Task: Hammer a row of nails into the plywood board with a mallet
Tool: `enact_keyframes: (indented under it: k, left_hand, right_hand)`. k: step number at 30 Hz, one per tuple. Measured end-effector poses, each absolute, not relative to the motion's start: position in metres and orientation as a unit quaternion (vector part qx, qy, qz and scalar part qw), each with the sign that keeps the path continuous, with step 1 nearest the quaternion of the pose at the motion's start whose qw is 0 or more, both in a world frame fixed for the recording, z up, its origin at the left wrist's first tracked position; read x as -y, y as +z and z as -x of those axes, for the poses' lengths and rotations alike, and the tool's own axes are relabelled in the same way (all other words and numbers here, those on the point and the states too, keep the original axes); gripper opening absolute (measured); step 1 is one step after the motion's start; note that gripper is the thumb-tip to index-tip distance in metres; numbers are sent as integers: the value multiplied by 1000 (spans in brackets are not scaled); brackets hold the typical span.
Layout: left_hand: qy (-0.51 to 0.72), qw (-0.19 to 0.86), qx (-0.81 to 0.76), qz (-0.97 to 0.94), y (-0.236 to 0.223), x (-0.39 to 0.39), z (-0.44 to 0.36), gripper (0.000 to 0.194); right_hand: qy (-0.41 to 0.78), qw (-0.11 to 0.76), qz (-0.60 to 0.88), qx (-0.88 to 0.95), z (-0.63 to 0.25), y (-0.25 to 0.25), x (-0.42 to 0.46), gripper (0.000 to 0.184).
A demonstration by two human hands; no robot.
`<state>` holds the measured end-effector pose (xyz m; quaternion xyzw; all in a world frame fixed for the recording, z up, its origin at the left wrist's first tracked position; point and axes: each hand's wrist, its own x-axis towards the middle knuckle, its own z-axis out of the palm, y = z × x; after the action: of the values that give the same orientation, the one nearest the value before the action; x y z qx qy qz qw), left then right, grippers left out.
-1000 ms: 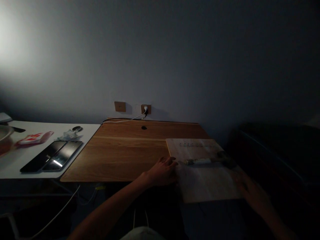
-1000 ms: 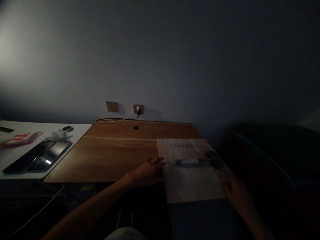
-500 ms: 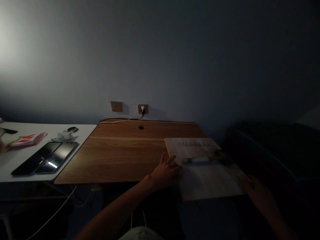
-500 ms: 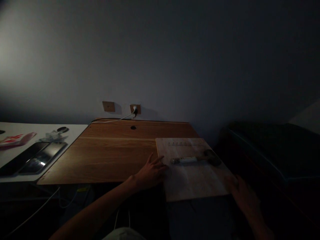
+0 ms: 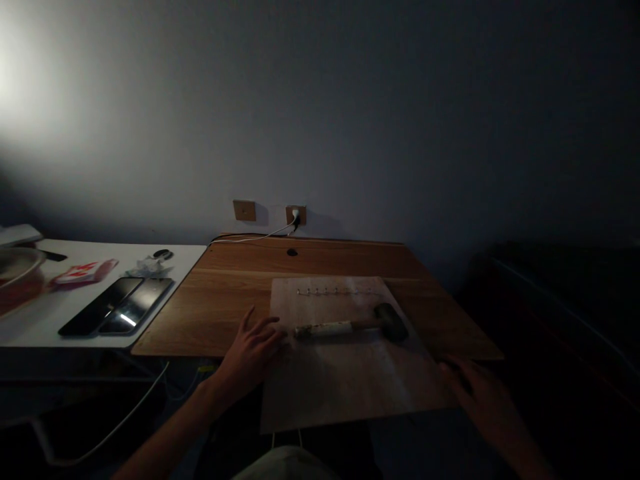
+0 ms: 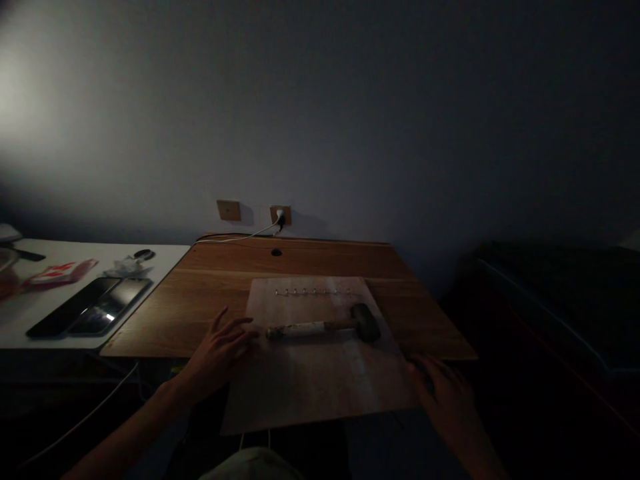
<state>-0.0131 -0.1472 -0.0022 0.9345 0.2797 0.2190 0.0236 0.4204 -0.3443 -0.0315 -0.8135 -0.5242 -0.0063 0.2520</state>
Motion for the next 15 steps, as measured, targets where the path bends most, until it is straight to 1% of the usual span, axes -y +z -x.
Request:
enact_keyframes:
  k: [4,8,11,15]
  left_hand:
    - [229,1,-301,-926,-7,142,71,22]
    - [232,3,-331,-915,-11,138,113,23]
    - [230,15,-356,-906,-12,138,122,22]
    - [224,23,-362,-905,-7,138,115,23]
  right_hand:
    - [17,247,763,597,-373,-30,333,47]
    - [34,259,746,613,-337,-29,328,44]
    - [50,283,746,601,-329,-31,327,43]
    - [74,302,751,582,-331,-35,327,42]
